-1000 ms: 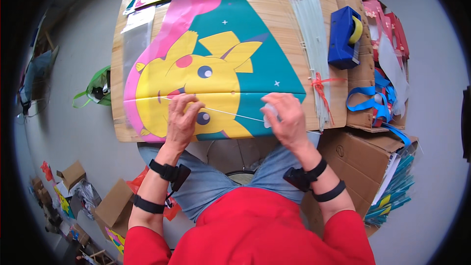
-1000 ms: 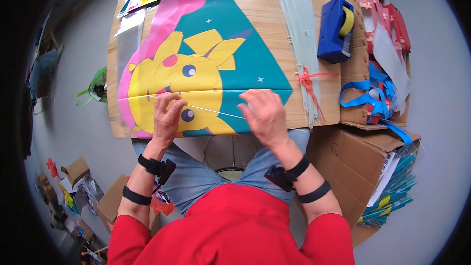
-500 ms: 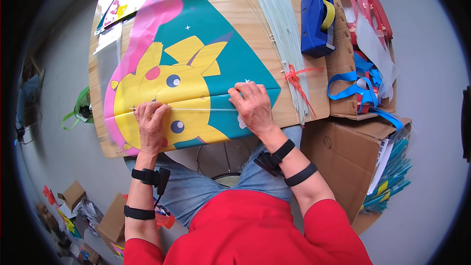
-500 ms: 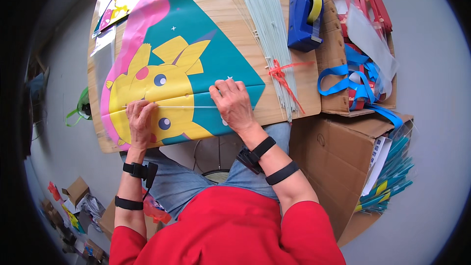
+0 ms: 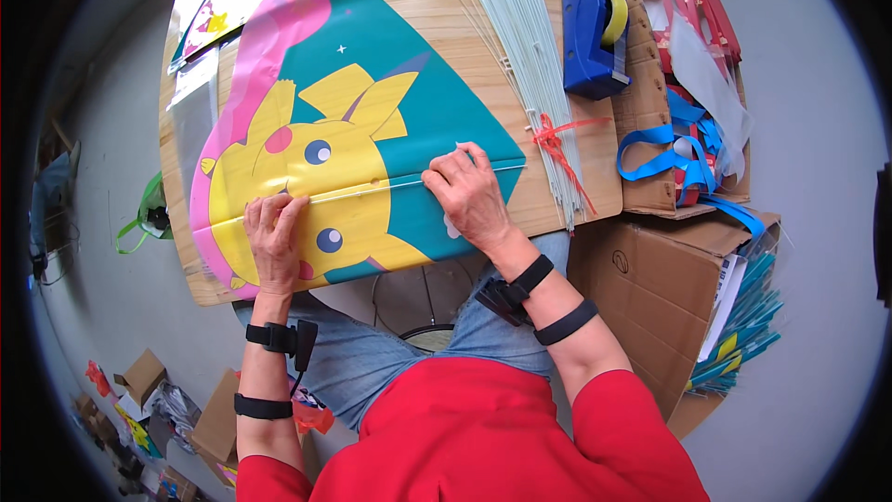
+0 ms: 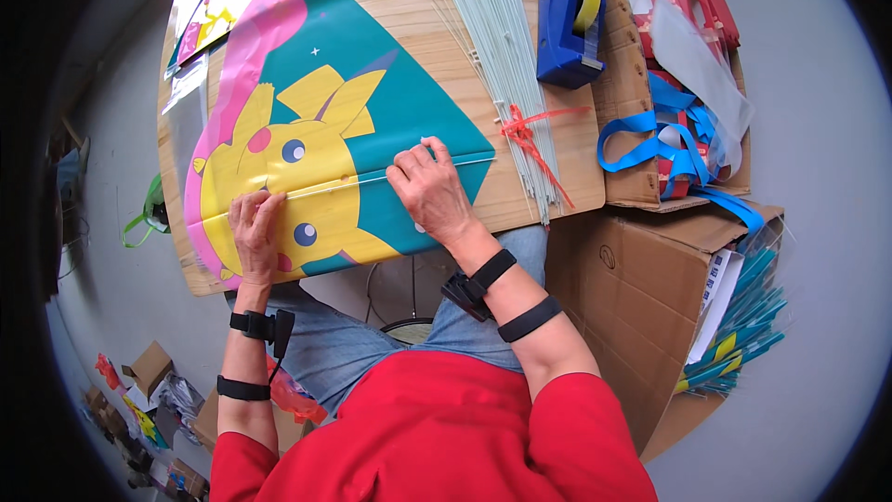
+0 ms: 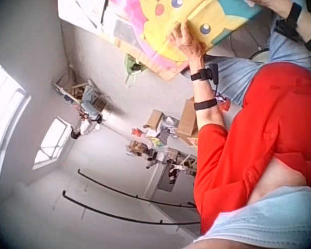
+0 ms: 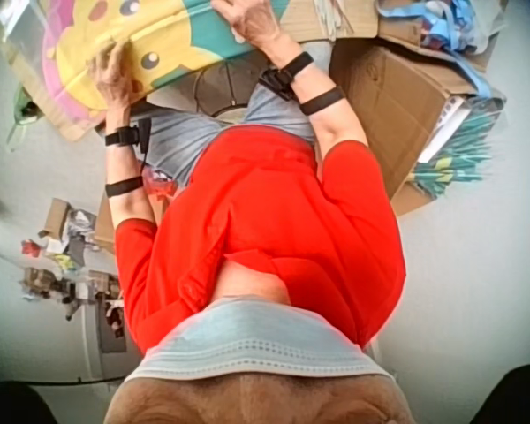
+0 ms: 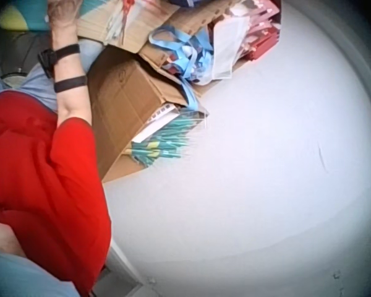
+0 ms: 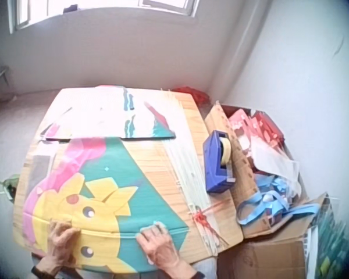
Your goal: The person assembles a Pikachu-themed kite by inserting a white rod into a sleeve on the kite's surface and securing it with red string. They then use a tape dispenser to apply tape to the kite.
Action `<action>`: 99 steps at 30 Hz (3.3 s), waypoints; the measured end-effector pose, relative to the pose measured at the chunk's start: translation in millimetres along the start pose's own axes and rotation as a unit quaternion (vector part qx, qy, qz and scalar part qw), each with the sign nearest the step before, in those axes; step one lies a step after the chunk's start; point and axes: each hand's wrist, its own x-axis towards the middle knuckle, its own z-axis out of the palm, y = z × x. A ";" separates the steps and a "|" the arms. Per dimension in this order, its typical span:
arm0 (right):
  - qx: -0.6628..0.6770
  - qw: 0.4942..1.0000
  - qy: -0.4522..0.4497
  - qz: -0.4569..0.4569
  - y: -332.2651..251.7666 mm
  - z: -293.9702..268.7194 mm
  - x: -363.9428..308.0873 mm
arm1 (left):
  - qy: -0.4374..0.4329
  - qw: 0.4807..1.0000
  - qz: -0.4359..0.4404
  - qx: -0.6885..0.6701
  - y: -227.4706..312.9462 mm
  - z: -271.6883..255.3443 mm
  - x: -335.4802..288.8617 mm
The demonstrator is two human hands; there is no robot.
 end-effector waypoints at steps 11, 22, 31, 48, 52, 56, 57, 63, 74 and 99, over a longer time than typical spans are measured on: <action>-0.035 0.999 0.019 0.012 -1.1 1.5 6.9 | -0.091 0.994 0.067 -0.010 51.8 9.8 20.3; 0.002 0.999 0.007 0.045 0.6 1.2 8.8 | -0.105 0.993 -0.042 -0.016 42.7 4.4 4.8; -0.017 0.997 -0.022 0.076 -4.2 1.0 9.6 | -0.171 0.982 -0.053 0.063 7.8 -16.8 -6.9; -0.058 0.997 -0.003 0.050 -8.1 3.8 8.9 | 0.000 1.000 0.005 -0.026 60.8 17.1 30.7; -0.062 0.997 0.003 0.050 -5.0 6.6 6.6 | 0.014 0.997 -0.006 -0.071 61.3 28.1 38.4; -0.076 0.996 0.004 0.048 -6.7 6.6 6.9 | -0.008 0.998 0.017 -0.056 65.4 23.8 42.8; -0.071 0.996 0.007 0.052 -7.7 7.3 7.0 | -0.020 0.998 0.015 -0.057 66.8 23.9 43.3; -0.074 0.996 -0.009 0.057 -5.2 3.5 3.1 | -0.018 0.998 0.022 -0.054 75.5 30.6 48.2; -0.049 0.997 0.019 0.065 -5.2 3.7 5.8 | -0.017 0.998 0.033 -0.057 66.1 28.4 46.9; -0.039 0.997 0.021 0.068 -4.4 7.7 8.0 | -0.036 0.997 0.038 -0.065 73.8 31.6 53.3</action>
